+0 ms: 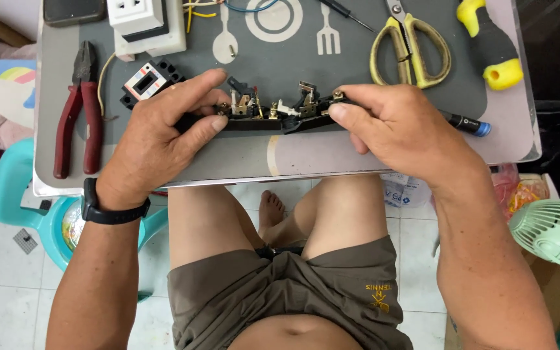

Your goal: Disassembling an electrical relay component to inspect and remove internal metal contacts.

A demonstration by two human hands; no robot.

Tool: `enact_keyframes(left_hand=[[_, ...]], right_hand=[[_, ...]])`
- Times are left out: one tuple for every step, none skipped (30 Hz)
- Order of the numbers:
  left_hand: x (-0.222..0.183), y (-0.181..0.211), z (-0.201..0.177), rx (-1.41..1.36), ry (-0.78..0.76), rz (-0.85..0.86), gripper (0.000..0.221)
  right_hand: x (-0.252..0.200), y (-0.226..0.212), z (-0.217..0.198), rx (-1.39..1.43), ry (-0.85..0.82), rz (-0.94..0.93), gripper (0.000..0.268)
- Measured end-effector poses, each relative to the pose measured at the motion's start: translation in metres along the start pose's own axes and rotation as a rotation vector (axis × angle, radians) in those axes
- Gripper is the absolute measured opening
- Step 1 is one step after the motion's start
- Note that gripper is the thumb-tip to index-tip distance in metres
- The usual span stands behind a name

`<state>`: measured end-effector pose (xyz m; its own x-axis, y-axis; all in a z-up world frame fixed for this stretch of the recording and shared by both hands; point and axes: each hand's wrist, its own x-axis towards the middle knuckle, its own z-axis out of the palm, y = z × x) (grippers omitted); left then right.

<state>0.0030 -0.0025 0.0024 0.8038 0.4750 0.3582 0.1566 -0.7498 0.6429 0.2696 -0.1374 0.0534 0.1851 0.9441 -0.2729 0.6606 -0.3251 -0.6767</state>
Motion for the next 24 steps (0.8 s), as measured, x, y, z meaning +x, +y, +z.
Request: enact_keyframes(left_hand=[[0.000, 0.001, 0.000, 0.002, -0.006, 0.001, 0.048], [0.000, 0.001, 0.000, -0.004, -0.002, 0.005, 0.047], [0.001, 0.001, 0.000, -0.013, 0.003, 0.013, 0.046], [0.002, 0.003, 0.000, -0.014, -0.004, 0.017, 0.046], [0.002, 0.004, 0.000, -0.009, -0.004, -0.016, 0.046], [0.002, 0.005, 0.000, -0.004, -0.003, -0.049, 0.046], [0.002, 0.005, 0.000, -0.005, -0.003, -0.049, 0.046], [0.002, 0.004, 0.000, -0.012, 0.000, -0.043, 0.046], [0.001, 0.003, 0.000, -0.019, 0.005, -0.040, 0.046], [0.002, 0.003, 0.000, -0.019, 0.006, -0.042, 0.046], [0.001, 0.003, 0.000, -0.010, 0.006, -0.045, 0.046], [0.000, 0.003, 0.000, -0.002, 0.006, -0.048, 0.046], [0.000, 0.002, 0.000, -0.002, 0.007, -0.054, 0.046], [0.000, 0.002, 0.000, -0.002, 0.010, -0.034, 0.046], [0.000, 0.001, 0.000, -0.004, 0.011, -0.013, 0.045], [-0.001, 0.003, 0.000, -0.005, 0.011, -0.018, 0.045], [-0.001, 0.004, 0.000, 0.018, 0.012, -0.011, 0.044], [-0.002, 0.006, 0.000, 0.040, 0.012, -0.003, 0.042], [-0.002, 0.005, 0.000, 0.037, 0.013, -0.006, 0.042], [-0.003, 0.005, 0.001, 0.041, 0.015, 0.004, 0.043], [-0.005, 0.004, 0.001, 0.047, 0.017, 0.014, 0.044], [-0.005, 0.005, 0.001, 0.045, 0.020, 0.011, 0.044], [-0.005, 0.005, 0.000, 0.045, 0.013, 0.014, 0.044], [-0.004, 0.006, -0.001, 0.045, 0.006, 0.017, 0.044]], right_hand=[[0.000, 0.002, 0.001, 0.006, 0.002, 0.001, 0.036], [0.000, 0.005, 0.002, 0.012, 0.014, -0.042, 0.036], [0.000, 0.007, 0.003, 0.015, 0.028, -0.083, 0.037], [0.000, 0.007, 0.003, 0.019, 0.033, -0.079, 0.037], [0.000, 0.007, 0.003, 0.020, 0.033, -0.075, 0.039], [0.000, 0.007, 0.003, 0.021, 0.032, -0.071, 0.041], [0.000, 0.008, 0.003, 0.021, 0.032, -0.071, 0.041], [0.000, 0.008, 0.002, 0.013, 0.027, -0.094, 0.042], [0.002, 0.008, 0.003, 0.005, 0.019, -0.118, 0.043], [0.001, 0.007, 0.002, 0.005, 0.017, -0.120, 0.043], [0.001, 0.007, 0.002, -0.019, 0.008, -0.109, 0.043], [0.001, 0.006, 0.003, -0.044, 0.000, -0.098, 0.042], [0.001, 0.010, 0.005, -0.044, -0.006, -0.099, 0.042], [0.000, 0.014, 0.008, -0.134, 0.039, -0.143, 0.044], [0.000, 0.018, 0.010, -0.224, 0.084, -0.186, 0.046], [-0.003, 0.019, 0.013, -0.223, 0.079, -0.186, 0.046], [-0.006, 0.021, 0.016, -0.278, 0.122, -0.204, 0.041], [-0.009, 0.023, 0.019, -0.333, 0.165, -0.223, 0.036], [-0.009, 0.027, 0.021, -0.335, 0.161, -0.222, 0.036], [-0.008, 0.031, 0.023, -0.381, 0.215, -0.308, 0.026], [-0.009, 0.035, 0.026, -0.426, 0.269, -0.398, 0.034], [-0.009, 0.033, 0.025, -0.428, 0.264, -0.399, 0.034], [-0.009, 0.031, 0.024, -0.387, 0.251, -0.367, 0.034], [-0.009, 0.029, 0.023, -0.346, 0.237, -0.335, 0.035]])
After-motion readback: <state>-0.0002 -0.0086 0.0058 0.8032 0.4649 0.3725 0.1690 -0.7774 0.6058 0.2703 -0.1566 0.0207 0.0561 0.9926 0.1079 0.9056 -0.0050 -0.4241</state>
